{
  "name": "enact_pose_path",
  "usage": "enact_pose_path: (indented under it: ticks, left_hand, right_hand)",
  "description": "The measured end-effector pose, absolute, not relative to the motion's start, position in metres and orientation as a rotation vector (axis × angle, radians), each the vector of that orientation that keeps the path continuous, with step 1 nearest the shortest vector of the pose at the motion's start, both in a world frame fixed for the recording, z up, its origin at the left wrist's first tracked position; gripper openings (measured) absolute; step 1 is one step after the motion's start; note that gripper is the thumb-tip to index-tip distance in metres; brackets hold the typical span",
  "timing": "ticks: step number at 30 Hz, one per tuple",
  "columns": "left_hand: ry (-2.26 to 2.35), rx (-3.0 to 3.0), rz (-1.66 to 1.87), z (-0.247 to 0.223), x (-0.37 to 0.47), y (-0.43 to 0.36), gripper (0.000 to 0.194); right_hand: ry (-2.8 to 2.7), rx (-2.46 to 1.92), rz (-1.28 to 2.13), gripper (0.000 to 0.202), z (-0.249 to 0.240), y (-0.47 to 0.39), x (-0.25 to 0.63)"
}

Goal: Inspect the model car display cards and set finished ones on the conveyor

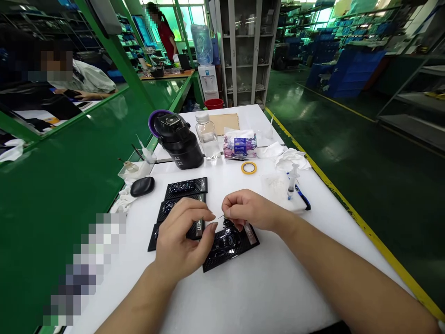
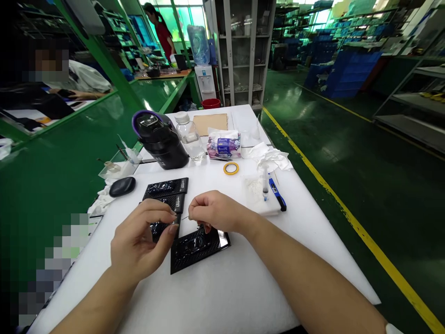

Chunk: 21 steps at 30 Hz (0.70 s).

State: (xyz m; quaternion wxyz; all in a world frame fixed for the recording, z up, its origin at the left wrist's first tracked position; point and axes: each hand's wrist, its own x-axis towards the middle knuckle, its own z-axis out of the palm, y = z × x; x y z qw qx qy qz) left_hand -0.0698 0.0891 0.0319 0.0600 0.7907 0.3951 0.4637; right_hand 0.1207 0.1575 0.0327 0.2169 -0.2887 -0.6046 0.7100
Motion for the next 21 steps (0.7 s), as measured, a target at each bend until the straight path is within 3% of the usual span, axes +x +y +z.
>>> enact_pose_path:
  ticks: [13,17,21]
  left_hand:
    - [1.166,2.449,1.458,0.032,-0.064,0.095,0.023]
    - [1.300,2.409,1.452,0.056,-0.086,0.083,0.020]
    - [1.583,2.357,1.423,0.071,-0.133,0.042,0.012]
  right_hand:
    - [-1.799,-0.738,1.954,0.015,0.035,0.155,0.123]
    - [-1.960,-0.830,1.659,0.024,0.034,0.150,0.119]
    - [-2.248,-0.897,1.188,0.007,0.033,0.144,0.096]
